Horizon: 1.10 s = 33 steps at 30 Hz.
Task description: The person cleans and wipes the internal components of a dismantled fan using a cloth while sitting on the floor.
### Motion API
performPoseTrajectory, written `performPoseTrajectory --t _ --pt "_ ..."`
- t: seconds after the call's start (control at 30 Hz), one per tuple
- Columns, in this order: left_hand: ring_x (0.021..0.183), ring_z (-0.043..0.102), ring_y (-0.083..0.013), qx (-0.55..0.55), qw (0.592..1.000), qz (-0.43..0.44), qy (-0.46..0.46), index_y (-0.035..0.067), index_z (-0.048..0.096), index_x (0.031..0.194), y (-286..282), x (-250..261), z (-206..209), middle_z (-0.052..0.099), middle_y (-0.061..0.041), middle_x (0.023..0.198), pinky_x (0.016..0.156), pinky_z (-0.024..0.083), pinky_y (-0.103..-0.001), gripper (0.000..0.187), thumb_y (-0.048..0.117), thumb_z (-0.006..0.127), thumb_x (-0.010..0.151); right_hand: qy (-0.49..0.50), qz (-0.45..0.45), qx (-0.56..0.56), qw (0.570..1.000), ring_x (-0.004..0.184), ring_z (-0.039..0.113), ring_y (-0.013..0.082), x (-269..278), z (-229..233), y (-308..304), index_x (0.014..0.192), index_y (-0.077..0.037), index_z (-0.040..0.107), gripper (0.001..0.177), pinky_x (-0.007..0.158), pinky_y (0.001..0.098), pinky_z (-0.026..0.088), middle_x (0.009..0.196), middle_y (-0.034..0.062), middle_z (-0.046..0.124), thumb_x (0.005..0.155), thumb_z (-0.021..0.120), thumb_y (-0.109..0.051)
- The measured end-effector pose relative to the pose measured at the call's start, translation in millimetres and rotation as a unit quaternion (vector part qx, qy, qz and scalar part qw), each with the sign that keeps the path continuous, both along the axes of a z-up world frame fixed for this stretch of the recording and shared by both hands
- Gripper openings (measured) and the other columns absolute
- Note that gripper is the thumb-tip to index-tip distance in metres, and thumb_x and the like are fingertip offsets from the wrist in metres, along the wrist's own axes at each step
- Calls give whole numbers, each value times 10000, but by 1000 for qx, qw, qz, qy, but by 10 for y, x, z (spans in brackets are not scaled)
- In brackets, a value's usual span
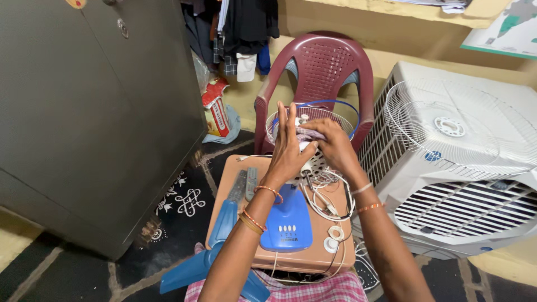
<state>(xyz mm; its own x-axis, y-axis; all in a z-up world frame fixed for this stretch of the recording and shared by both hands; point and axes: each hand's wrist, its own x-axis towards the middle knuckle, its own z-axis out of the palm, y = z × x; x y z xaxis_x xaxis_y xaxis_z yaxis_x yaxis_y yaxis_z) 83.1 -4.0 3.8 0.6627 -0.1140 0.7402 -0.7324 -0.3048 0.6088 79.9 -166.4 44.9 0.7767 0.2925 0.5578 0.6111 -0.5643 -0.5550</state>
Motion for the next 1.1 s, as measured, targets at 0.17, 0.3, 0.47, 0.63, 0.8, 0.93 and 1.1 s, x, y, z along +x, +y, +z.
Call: performPoseTrajectory --t 0.17,0.3,0.47,0.63,0.8,0.93,1.1 --pt "1582 85 -503 20 1000 12 15 86 39 1655 -14 52 -69 -77 -329 1697 1260 192 -559 1126 253 785 828 0 -30 -134 991 1068 609 296 375 108 36 1216 -112 743 352 985 400 474 1064 138 661 873 712 -40" --pt "1581 -37 -514 24 999 32 7 90 22 1651 -28 122 -103 -76 -334 1688 1262 92 -605 1174 280 808 800 35 104 -146 983 1045 638 289 519 216 -34 1153 -106 759 353 966 396 489 1065 120 687 809 726 -34" --pt "1584 -75 -490 48 996 67 20 115 29 1655 -49 124 -135 -63 -316 1697 1243 37 -649 1199 331 813 774 57 99 -188 975 1020 647 314 591 198 -46 1166 -119 752 378 955 402 498 1023 116 678 792 737 -66" --pt "1589 -61 -478 61 996 61 38 128 39 1654 -57 120 -109 -39 -295 1705 1227 41 -657 1185 380 807 786 -43 -21 -239 970 1031 591 375 705 94 80 1180 -94 738 376 927 456 464 1037 138 657 805 772 -94" --pt "1600 -63 -452 69 995 32 60 145 74 1662 -4 150 -125 -30 -270 1721 1231 22 -652 1134 380 789 813 0 50 -203 978 1051 618 318 680 108 20 1169 -90 750 370 986 404 473 1069 111 691 800 773 -88" --pt "1609 -46 -434 72 996 28 42 149 107 1667 -12 193 -146 -16 -247 1728 1236 40 -652 1079 398 747 834 97 121 -115 981 1081 637 280 525 133 -97 1158 -89 757 354 1004 382 474 1099 106 699 804 745 -70" --pt "1611 -30 -417 102 993 26 59 199 235 1649 -44 195 -161 33 -219 1737 1219 32 -669 937 404 705 865 28 79 -125 989 1098 617 313 537 85 -81 1213 -90 718 392 1020 399 456 1120 109 685 823 728 -52"
